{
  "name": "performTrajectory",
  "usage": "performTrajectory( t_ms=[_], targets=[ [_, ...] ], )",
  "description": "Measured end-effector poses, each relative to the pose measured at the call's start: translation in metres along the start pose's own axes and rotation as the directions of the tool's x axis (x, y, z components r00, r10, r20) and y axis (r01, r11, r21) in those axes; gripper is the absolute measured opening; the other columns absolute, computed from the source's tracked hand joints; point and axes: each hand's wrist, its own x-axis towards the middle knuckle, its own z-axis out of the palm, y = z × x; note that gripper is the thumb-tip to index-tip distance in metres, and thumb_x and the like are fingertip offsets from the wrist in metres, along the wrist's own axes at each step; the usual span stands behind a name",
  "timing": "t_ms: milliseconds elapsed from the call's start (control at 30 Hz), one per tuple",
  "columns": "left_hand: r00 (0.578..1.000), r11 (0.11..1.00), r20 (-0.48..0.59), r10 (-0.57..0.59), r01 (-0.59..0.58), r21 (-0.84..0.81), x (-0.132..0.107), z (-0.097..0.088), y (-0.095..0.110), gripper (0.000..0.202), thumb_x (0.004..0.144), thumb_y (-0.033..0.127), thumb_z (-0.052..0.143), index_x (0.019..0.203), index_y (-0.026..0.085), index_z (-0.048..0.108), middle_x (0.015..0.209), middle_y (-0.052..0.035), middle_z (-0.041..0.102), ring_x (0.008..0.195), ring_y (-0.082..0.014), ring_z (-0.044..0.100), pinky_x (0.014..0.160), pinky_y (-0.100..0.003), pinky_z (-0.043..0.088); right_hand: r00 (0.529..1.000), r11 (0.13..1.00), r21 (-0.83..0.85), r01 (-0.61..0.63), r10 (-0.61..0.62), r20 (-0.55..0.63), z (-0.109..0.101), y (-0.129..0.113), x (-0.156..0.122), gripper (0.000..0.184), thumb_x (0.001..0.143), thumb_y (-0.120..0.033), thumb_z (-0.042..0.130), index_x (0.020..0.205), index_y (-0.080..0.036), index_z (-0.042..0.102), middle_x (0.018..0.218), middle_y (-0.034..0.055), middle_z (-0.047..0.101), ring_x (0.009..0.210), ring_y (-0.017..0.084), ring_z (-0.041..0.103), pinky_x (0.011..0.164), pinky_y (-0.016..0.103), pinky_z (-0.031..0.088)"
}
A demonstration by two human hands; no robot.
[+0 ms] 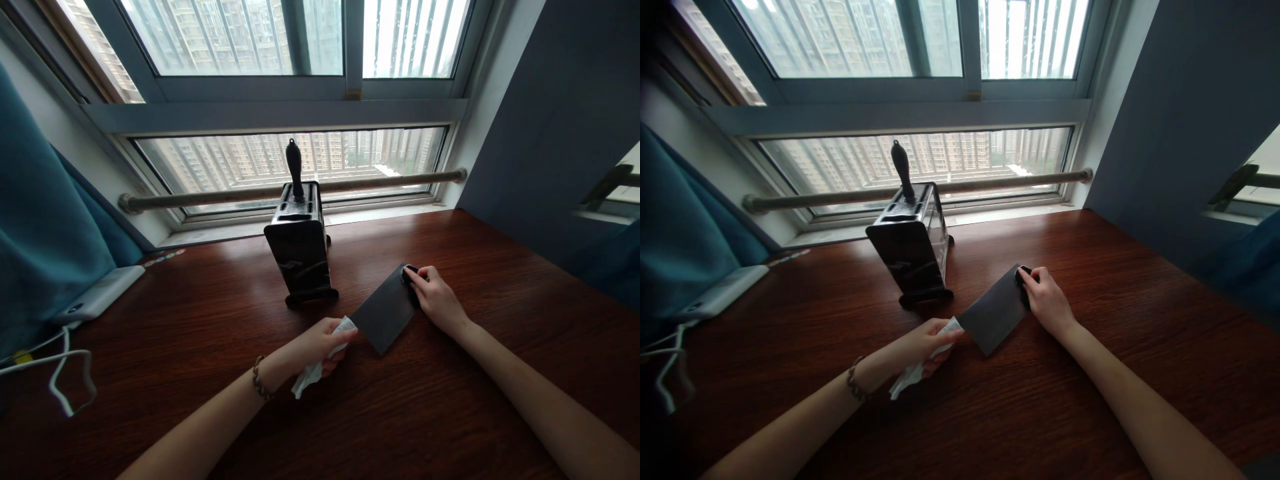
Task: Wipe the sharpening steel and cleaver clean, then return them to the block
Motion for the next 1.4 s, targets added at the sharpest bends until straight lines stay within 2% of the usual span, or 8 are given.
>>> performTrajectory(
  t_ms=[167,300,533,633,767,967,1267,1400],
  targets=[
    [0.999,0.998,-0.006,0.041,-0.041,0.041,0.002,0.001,-0.005,0.040,0.082,0.058,0.050,0.085,0.019,0.040,0.049,0.0090,0.038,0.035,-0.0051,0.034,0.032,-0.017,0.032,0.989,0.996,-0.029,-0.086,0.082,-0.126,-0.004,-0.004,-0.001,0.039,0.094,-0.026,0.039,0.127,-0.013,0.057,0.100,0.0123,0.050,0.077,0.020,0.055,0.069,0.035,0.050],
    [0.999,0.996,-0.020,0.043,-0.042,0.075,0.001,0.003,-0.001,0.040,0.081,0.057,0.051,0.081,0.020,0.038,0.048,0.0090,0.037,0.034,-0.0053,0.034,0.032,-0.018,0.032,0.977,0.974,0.091,0.208,-0.202,-0.069,-0.010,-0.041,-0.013,0.040,0.094,-0.018,0.040,0.131,-0.011,0.051,0.102,0.0130,0.050,0.083,0.017,0.053,0.075,0.031,0.050],
    [1.000,1.000,-0.019,0.003,-0.002,0.017,0.000,0.002,0.002,0.038,0.083,0.056,0.049,0.082,0.019,0.041,0.050,0.0078,0.039,0.035,-0.0048,0.034,0.033,-0.017,0.033,0.793,0.807,0.299,0.509,-0.575,0.202,-0.012,-0.068,-0.022,0.042,0.092,-0.017,0.041,0.133,-0.021,0.048,0.107,0.0111,0.052,0.093,0.018,0.053,0.080,0.031,0.049],
    [0.999,0.997,-0.019,-0.042,0.041,-0.068,0.002,-0.002,0.001,0.041,0.082,0.058,0.050,0.080,0.019,0.038,0.051,0.0080,0.038,0.035,-0.0033,0.030,0.032,-0.016,0.031,0.861,0.871,0.285,0.401,-0.465,0.208,-0.009,-0.050,-0.016,0.040,0.094,-0.019,0.039,0.132,-0.023,0.050,0.107,0.0093,0.053,0.091,0.017,0.054,0.078,0.029,0.049],
    [0.995,0.984,-0.003,-0.098,0.096,-0.150,0.004,-0.006,0.002,0.044,0.080,0.059,0.054,0.079,0.020,0.035,0.053,0.0085,0.037,0.036,-0.0021,0.027,0.033,-0.015,0.030,0.982,0.993,0.101,0.062,-0.079,0.171,-0.003,-0.016,-0.006,0.036,0.094,-0.025,0.038,0.125,-0.020,0.058,0.102,0.0082,0.054,0.085,0.017,0.057,0.077,0.030,0.048],
    [0.988,0.979,-0.020,-0.153,0.149,-0.142,0.005,-0.006,0.003,0.048,0.076,0.062,0.057,0.077,0.020,0.034,0.052,0.0087,0.037,0.036,-0.0019,0.027,0.033,-0.015,0.030,0.960,0.992,-0.031,-0.122,0.126,0.250,-0.002,-0.004,-0.003,0.037,0.094,-0.028,0.038,0.121,-0.019,0.060,0.103,0.0074,0.055,0.081,0.018,0.057,0.070,0.030,0.045],
    [0.991,0.988,-0.045,-0.128,0.123,-0.097,0.007,-0.006,-0.001,0.045,0.078,0.061,0.054,0.077,0.020,0.036,0.052,0.0080,0.039,0.036,-0.0026,0.028,0.032,-0.015,0.031,0.912,0.977,0.202,0.068,-0.142,0.384,-0.013,-0.031,-0.010,0.034,0.091,-0.023,0.041,0.116,-0.017,0.062,0.099,0.0057,0.056,0.084,0.016,0.057,0.077,0.027,0.044],
    [0.992,0.992,-0.061,-0.110,0.106,-0.063,0.007,-0.003,-0.001,0.043,0.079,0.060,0.053,0.079,0.020,0.036,0.052,0.0081,0.039,0.036,-0.0033,0.031,0.033,-0.016,0.033,0.808,0.883,0.368,0.292,-0.433,0.398,-0.017,-0.065,-0.023,0.036,0.092,-0.023,0.038,0.122,-0.018,0.057,0.098,0.0054,0.055,0.081,0.015,0.053,0.070,0.026,0.043]
  ],
)
